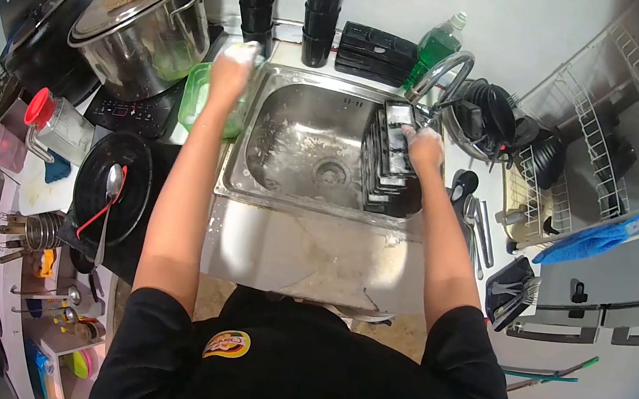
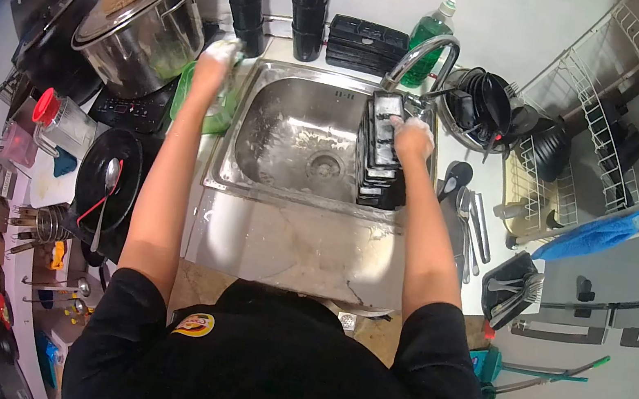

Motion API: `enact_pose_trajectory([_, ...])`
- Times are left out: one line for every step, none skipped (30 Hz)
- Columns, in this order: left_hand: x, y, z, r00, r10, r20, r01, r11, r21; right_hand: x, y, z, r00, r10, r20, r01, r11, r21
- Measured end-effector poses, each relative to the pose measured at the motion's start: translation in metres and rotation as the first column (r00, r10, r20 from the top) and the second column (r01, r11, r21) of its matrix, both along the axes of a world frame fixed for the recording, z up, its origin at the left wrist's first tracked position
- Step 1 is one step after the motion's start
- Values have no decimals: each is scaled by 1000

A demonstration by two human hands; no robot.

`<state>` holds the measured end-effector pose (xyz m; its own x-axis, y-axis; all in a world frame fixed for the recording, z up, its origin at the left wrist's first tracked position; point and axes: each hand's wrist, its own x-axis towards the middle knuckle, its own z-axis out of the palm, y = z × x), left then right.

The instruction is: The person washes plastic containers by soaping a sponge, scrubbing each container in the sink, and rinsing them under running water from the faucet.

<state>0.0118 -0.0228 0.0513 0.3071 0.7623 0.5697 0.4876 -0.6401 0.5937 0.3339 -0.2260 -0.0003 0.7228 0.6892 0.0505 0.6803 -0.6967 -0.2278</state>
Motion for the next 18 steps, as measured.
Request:
enact_pose_trajectory([-12,-2,2,997,73,-29,-76,993,-91,2,-1,-5,999,4,32,-4,1000,-18])
enact_pose_trajectory([-21,10,-3,976,178,-122,-197,966,-170,5,-1,-9,999,-11,49,10,1000,17])
enact_pose_trajectory([-30,27,-18,937,272,-221,-322,917,-235,5,0,-10,998,-25,65,22,998,51])
enact_pose_trajectory([-36,37,-33,934,279,-225,-329,916,-230,5,3,-10,997,-28,71,23,997,72])
enact_pose_trajectory([-40,48,-49,857,347,-381,-424,895,-140,3,11,-7,998,-22,67,17,997,75])
enact_pose_trajectory([-45,60,-70,749,411,-519,-500,865,-36,-1,19,-2,982,90,167,-121,975,188])
enact_pose_trajectory([-48,62,-74,656,281,-700,-380,925,16,-1,28,-1,944,183,276,-262,922,284])
enact_pose_trajectory([-49,62,-81,720,185,-669,-365,921,-138,13,49,-13,819,351,454,-523,782,339])
enact_pose_trajectory([-43,38,-66,780,94,-619,-335,898,-286,2,64,-8,838,370,401,-546,567,617])
enact_pose_trajectory([-41,35,-70,712,-3,-702,-300,902,-309,8,91,-7,738,350,577,-665,522,534])
enact_pose_trajectory([-40,38,-79,630,-99,-770,-271,901,-337,14,117,-7,607,320,728,-766,481,427])
enact_pose_trajectory([-41,50,-98,547,-168,-820,-219,917,-333,12,127,7,624,410,666,-755,536,377])
enact_pose_trajectory([-41,63,-125,453,-231,-861,-168,926,-337,8,134,28,638,495,590,-748,582,319])
enact_pose_trajectory([-40,79,-148,432,-317,-844,-211,875,-437,7,139,40,657,503,562,-730,611,306])
enact_pose_trajectory([-41,78,-149,435,-315,-843,-226,868,-441,15,152,44,640,497,586,-744,591,311])
enact_pose_trajectory([-37,74,-143,446,-344,-826,-249,839,-484,20,161,51,661,486,571,-702,669,243])
enact_pose_trajectory([-32,70,-131,458,-368,-809,-272,809,-522,22,170,59,682,470,560,-652,738,174])
enact_pose_trajectory([-28,53,-97,353,-397,-847,-286,816,-501,20,175,73,758,506,411,-560,829,12])
